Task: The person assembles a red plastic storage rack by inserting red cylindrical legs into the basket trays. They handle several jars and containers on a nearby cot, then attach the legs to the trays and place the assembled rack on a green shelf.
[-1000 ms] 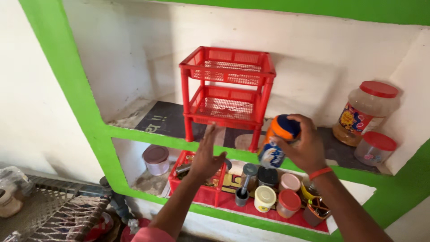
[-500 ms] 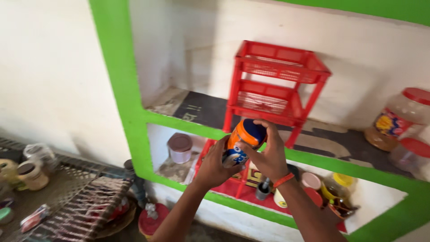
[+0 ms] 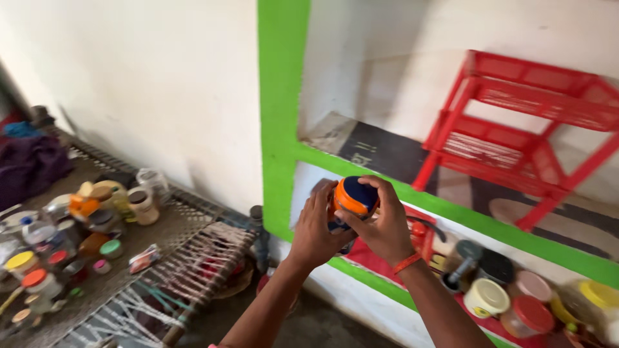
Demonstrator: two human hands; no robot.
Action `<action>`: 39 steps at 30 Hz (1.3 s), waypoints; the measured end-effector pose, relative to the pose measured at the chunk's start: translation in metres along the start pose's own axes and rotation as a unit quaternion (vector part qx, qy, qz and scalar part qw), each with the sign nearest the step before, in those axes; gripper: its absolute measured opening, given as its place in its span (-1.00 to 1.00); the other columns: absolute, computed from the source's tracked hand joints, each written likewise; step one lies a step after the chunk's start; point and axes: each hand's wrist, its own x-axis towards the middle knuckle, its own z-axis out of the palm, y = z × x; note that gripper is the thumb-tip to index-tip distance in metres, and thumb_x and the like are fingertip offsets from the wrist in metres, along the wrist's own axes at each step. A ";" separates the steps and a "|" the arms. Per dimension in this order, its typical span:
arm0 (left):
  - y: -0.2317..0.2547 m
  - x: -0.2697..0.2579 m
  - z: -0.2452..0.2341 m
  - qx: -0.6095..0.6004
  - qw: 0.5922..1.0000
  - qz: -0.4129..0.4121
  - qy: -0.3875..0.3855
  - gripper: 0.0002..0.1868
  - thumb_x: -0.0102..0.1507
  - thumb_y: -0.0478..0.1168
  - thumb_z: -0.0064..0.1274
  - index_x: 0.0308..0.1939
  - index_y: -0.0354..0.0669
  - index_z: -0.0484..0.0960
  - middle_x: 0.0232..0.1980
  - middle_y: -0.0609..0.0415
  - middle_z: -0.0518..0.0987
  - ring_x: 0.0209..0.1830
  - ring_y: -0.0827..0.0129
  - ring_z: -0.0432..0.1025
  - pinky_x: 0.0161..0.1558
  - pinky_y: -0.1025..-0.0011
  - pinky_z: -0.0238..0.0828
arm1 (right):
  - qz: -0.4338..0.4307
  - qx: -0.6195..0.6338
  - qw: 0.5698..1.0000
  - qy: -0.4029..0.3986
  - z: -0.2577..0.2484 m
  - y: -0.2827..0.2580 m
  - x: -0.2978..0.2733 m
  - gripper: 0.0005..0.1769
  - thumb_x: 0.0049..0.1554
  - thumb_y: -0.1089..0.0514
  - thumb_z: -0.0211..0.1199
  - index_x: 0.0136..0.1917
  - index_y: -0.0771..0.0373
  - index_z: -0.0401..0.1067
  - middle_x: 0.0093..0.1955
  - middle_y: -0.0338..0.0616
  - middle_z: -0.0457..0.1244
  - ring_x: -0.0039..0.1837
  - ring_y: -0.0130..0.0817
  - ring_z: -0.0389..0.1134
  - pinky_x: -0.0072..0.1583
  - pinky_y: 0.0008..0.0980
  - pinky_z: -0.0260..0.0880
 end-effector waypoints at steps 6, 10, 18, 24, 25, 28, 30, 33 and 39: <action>-0.025 0.007 -0.041 0.035 0.997 -0.064 -0.016 0.09 -0.07 -0.17 0.42 0.49 -0.14 0.18 0.18 -0.13 0.48 0.17 -0.07 0.39 0.20 0.06 0.32 | -0.005 0.071 0.994 -0.084 0.053 0.004 0.023 -0.21 -0.05 0.01 0.57 0.34 0.24 0.27 0.25 -0.06 0.31 0.26 -0.31 0.39 0.31 -0.29 0.43; -0.054 0.013 -0.057 0.067 0.995 -0.077 0.005 0.09 -0.08 -0.17 0.43 0.49 -0.07 0.21 0.18 -0.15 0.46 0.19 -0.11 0.37 0.19 0.04 0.32 | 0.026 0.061 0.987 -0.144 0.084 0.015 0.041 -0.17 -0.02 -0.01 0.53 0.40 0.24 0.23 0.24 -0.05 0.32 0.25 -0.30 0.38 0.28 -0.29 0.40; -0.128 0.033 -0.096 0.109 0.981 -0.160 0.018 0.01 -0.04 -0.11 0.45 0.44 0.02 0.26 0.16 -0.14 0.46 0.20 -0.08 0.39 0.18 0.06 0.38 | -0.003 0.089 0.969 -0.229 0.170 0.053 0.092 -0.11 0.03 -0.09 0.47 0.48 0.19 0.14 0.33 -0.04 0.29 0.32 -0.26 0.38 0.26 -0.26 0.40; -0.190 0.076 -0.140 0.178 0.965 -0.188 0.024 0.02 -0.01 -0.09 0.44 0.46 0.02 0.22 0.21 -0.15 0.42 0.23 -0.03 0.39 0.18 0.06 0.41 | -0.003 0.079 0.964 -0.255 0.229 0.080 0.141 -0.15 0.06 -0.09 0.44 0.49 0.13 0.14 0.44 -0.09 0.21 0.44 -0.21 0.27 0.27 -0.14 0.38; -0.199 0.082 -0.146 0.179 0.967 -0.176 0.036 0.02 -0.01 -0.08 0.46 0.45 0.02 0.22 0.22 -0.15 0.43 0.23 -0.03 0.40 0.18 0.05 0.41 | -0.007 0.074 0.963 -0.258 0.236 0.083 0.151 -0.17 0.06 -0.09 0.43 0.49 0.12 0.16 0.45 -0.10 0.20 0.45 -0.21 0.26 0.28 -0.14 0.38; -0.221 0.097 -0.169 0.174 0.972 -0.144 0.068 0.01 0.00 -0.05 0.48 0.43 0.01 0.23 0.23 -0.16 0.45 0.24 -0.04 0.43 0.18 0.05 0.44 | -0.024 0.065 0.962 -0.263 0.261 0.087 0.181 -0.21 0.07 -0.09 0.42 0.47 0.11 0.20 0.47 -0.13 0.20 0.46 -0.21 0.26 0.29 -0.14 0.40; -0.235 0.104 -0.183 0.158 0.975 -0.131 0.082 0.00 0.02 -0.06 0.47 0.44 0.02 0.23 0.25 -0.15 0.48 0.26 -0.04 0.46 0.17 0.06 0.47 | -0.036 0.064 0.962 -0.264 0.279 0.087 0.198 -0.22 0.06 -0.10 0.41 0.46 0.11 0.22 0.46 -0.14 0.21 0.45 -0.21 0.28 0.28 -0.15 0.42; -0.255 0.108 -0.204 0.121 0.981 -0.119 0.093 0.02 0.06 -0.06 0.46 0.46 -0.02 0.14 0.29 -0.19 0.45 0.27 -0.02 0.46 0.18 0.10 0.51 | -0.045 0.064 0.954 -0.291 0.306 0.086 0.214 -0.21 0.07 -0.13 0.42 0.46 0.11 0.21 0.47 -0.13 0.21 0.46 -0.20 0.26 0.29 -0.15 0.43; -0.287 0.104 -0.244 0.124 0.969 -0.190 0.099 0.01 -0.02 -0.07 0.49 0.39 -0.05 0.19 0.21 -0.17 0.51 0.22 0.01 0.49 0.13 0.11 0.52 | -0.054 0.065 0.942 -0.324 0.361 0.077 0.228 -0.24 0.06 -0.11 0.43 0.44 0.09 0.25 0.43 -0.13 0.25 0.43 -0.20 0.29 0.28 -0.16 0.44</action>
